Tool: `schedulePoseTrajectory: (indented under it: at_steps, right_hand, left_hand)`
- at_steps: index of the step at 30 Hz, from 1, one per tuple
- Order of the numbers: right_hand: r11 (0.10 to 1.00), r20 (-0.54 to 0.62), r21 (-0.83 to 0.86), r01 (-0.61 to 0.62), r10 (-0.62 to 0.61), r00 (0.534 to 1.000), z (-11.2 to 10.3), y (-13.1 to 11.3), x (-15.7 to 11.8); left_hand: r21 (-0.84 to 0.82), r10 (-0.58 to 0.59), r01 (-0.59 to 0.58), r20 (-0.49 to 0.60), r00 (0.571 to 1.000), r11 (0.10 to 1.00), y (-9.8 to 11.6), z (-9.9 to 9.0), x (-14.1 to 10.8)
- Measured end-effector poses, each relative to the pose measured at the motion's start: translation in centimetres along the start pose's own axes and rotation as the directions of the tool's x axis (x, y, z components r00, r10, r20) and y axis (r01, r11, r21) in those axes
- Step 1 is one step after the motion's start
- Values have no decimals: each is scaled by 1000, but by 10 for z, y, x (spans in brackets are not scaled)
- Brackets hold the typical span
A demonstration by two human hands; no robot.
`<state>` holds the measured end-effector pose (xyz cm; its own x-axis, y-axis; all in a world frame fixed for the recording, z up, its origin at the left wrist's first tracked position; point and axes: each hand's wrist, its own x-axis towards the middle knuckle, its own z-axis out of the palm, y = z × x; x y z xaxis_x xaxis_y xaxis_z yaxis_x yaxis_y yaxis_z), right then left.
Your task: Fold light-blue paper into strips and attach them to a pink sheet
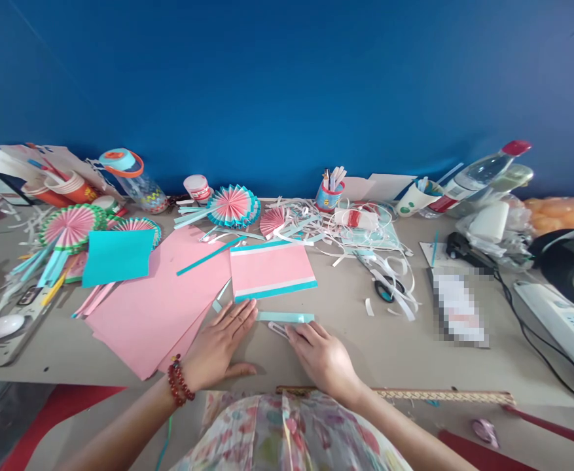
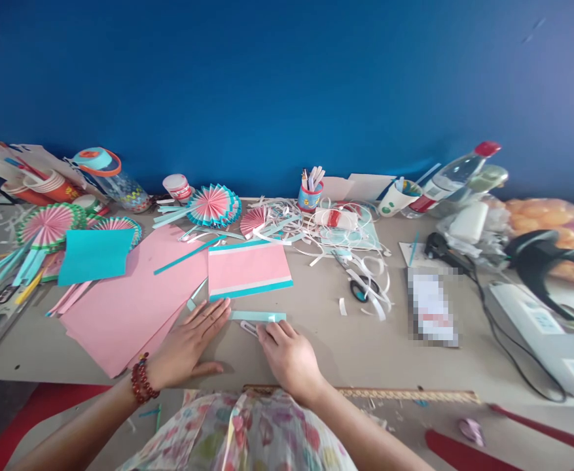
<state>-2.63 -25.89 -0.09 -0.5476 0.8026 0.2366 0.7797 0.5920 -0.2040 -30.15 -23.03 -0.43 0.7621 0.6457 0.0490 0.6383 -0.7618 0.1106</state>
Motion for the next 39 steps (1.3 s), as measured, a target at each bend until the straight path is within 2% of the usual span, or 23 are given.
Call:
schedulePoseTrajectory:
  at_steps: [9, 13, 16, 18, 22, 26, 32, 39]
  right_hand:
    - [999, 11, -31, 24, -24, 1000, 9, -12, 8]
    - [1000, 19, -15, 15, -15, 1000, 10, -12, 7]
    - [1000, 18, -22, -1, 1, 1000, 11, -11, 6]
    - [1000, 16, -27, -2, 3, 1000, 10, -11, 6]
    - [1000, 14, -15, 2, -2, 1000, 6, -11, 9]
    - [1000, -1, 2, 17, -17, 1000, 4, -11, 10]
    - [999, -7, -13, 33, -33, 999, 9, -11, 9]
    - [998, -19, -21, 51, -51, 999, 9, -9, 9]
  left_hand:
    - [-22, -1, 1, -4, 1000, 1000, 1, -2, 2]
    - [-140, -25, 23, -10, 1000, 990, -3, -10, -4]
    - [-242, -77, 61, -61, 995, 968, -9, -18, -12]
    - [-273, -45, 25, -69, 997, 962, -13, -19, -18]
    - [-253, 50, -49, -3, 999, 966, -16, -13, -24]
    - [-237, 46, -40, 18, 999, 971, -16, -9, -25]
    - [-275, 42, -33, 29, 999, 961, -16, -13, -24]
    - [-236, 69, -55, 51, 996, 970, -18, -13, -24]
